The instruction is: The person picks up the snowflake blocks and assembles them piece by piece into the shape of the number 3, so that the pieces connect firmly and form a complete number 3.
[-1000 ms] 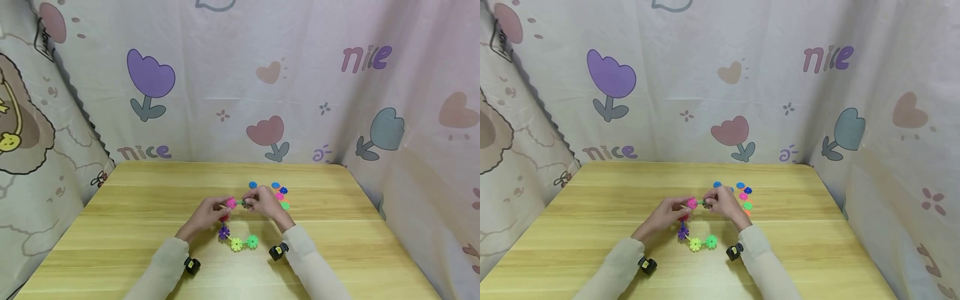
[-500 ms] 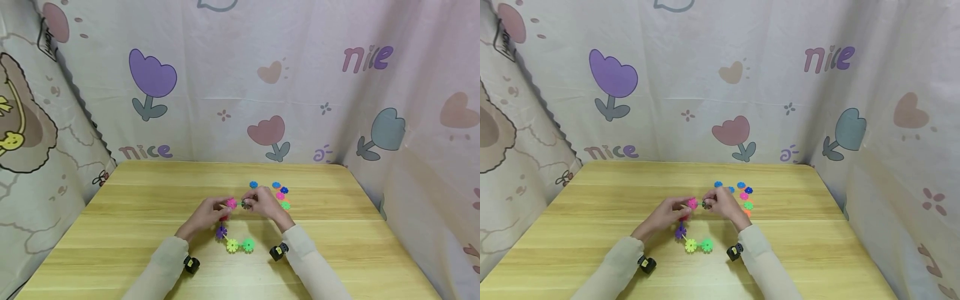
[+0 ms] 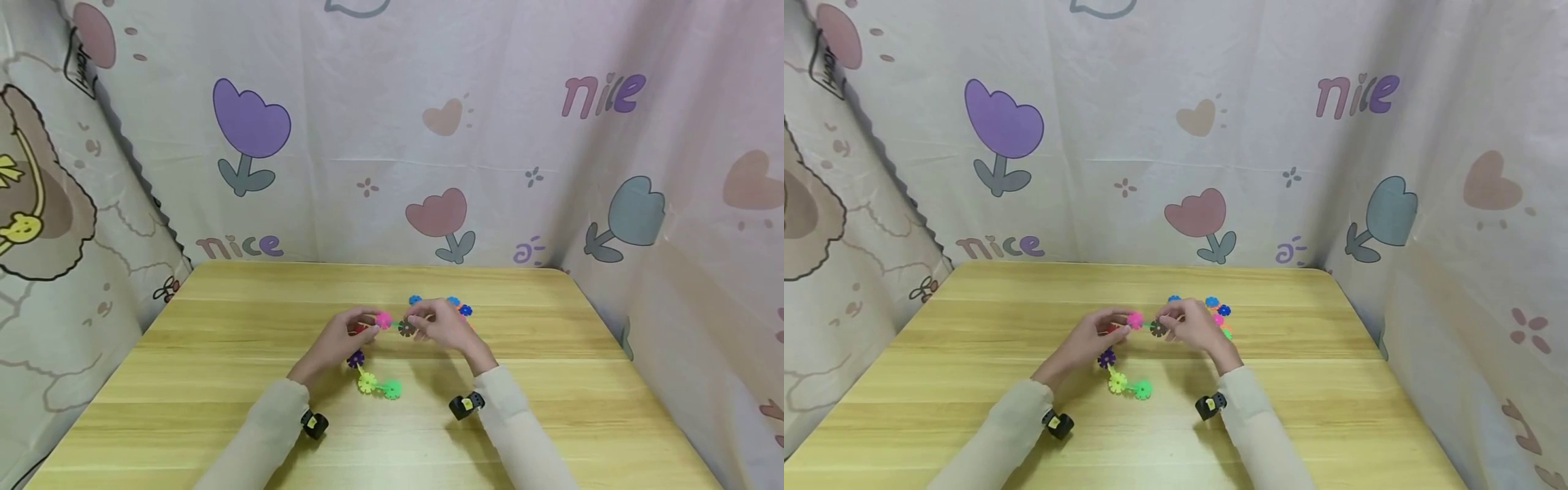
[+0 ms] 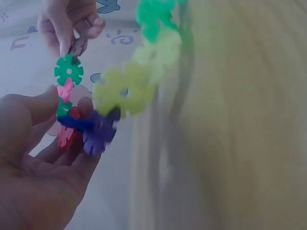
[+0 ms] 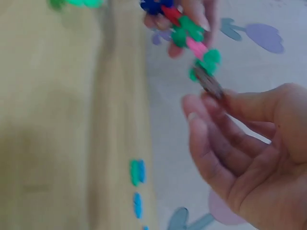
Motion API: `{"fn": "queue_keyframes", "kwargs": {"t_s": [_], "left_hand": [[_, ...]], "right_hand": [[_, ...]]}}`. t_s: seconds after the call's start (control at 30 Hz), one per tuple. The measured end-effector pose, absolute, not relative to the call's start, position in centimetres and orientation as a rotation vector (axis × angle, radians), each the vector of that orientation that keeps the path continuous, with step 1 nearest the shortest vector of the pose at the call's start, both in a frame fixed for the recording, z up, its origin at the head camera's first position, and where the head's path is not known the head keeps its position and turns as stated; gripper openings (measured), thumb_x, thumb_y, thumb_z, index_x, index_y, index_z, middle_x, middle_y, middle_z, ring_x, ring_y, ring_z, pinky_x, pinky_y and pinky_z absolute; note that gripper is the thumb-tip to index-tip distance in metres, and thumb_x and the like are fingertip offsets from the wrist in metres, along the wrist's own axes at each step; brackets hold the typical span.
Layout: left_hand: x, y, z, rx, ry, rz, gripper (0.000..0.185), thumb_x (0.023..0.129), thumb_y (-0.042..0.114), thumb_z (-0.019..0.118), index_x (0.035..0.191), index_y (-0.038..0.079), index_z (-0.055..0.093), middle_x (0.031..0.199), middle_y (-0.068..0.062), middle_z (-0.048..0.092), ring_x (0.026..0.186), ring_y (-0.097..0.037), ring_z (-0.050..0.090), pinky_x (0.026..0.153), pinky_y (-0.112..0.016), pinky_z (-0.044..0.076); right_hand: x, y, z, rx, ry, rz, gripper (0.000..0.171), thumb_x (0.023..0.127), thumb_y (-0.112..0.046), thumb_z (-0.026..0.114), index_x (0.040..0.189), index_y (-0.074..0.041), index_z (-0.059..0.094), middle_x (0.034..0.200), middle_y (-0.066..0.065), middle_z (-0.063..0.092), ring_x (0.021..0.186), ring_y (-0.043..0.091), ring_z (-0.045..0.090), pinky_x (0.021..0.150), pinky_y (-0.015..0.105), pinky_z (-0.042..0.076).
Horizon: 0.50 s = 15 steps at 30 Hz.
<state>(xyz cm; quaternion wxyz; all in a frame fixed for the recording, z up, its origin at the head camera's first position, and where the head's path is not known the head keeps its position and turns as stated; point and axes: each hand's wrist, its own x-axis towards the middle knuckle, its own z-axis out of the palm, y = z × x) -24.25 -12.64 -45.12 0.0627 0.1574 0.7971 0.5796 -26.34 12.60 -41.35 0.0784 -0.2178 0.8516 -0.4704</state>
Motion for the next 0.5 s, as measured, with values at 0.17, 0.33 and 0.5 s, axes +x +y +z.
{"fn": "queue_keyframes", "kwargs": {"t_s": [0.17,0.33,0.5], "left_hand": [[-24.5,-13.0,-44.4,0.491,2.47,1.682,0.035,0.102,0.021,0.067,0.137,0.019,0.066,0.122,-0.013,0.072,0.098,-0.037,0.073,0.086,-0.048,0.062],[-24.9,-13.2,-43.7,0.557,2.531,1.589,0.034,0.101,0.02,0.067,0.135,0.015,0.066,0.117,-0.012,0.073,0.092,-0.038,0.071,0.081,-0.05,0.062],[-25.3,-13.2,-43.1,0.654,2.553,1.521,0.029,0.102,0.018,0.067,0.13,0.012,0.069,0.115,-0.011,0.073,0.092,-0.038,0.071,0.079,-0.046,0.062]], "right_hand": [[-26.4,14.9,-40.1,-0.648,2.603,-1.335,0.02,0.102,-0.007,0.062,0.117,0.0,0.073,0.098,0.024,0.072,0.083,0.042,0.073,0.076,0.053,0.062],[-26.6,17.0,-39.8,-0.61,2.714,-1.183,0.016,0.099,-0.007,0.065,0.112,-0.002,0.074,0.096,0.019,0.072,0.08,0.035,0.07,0.069,0.038,0.06],[-26.8,18.7,-40.5,-0.571,2.839,-1.01,0.016,0.097,-0.006,0.068,0.11,0.0,0.075,0.094,0.012,0.073,0.082,0.025,0.067,0.07,0.029,0.055]]}}
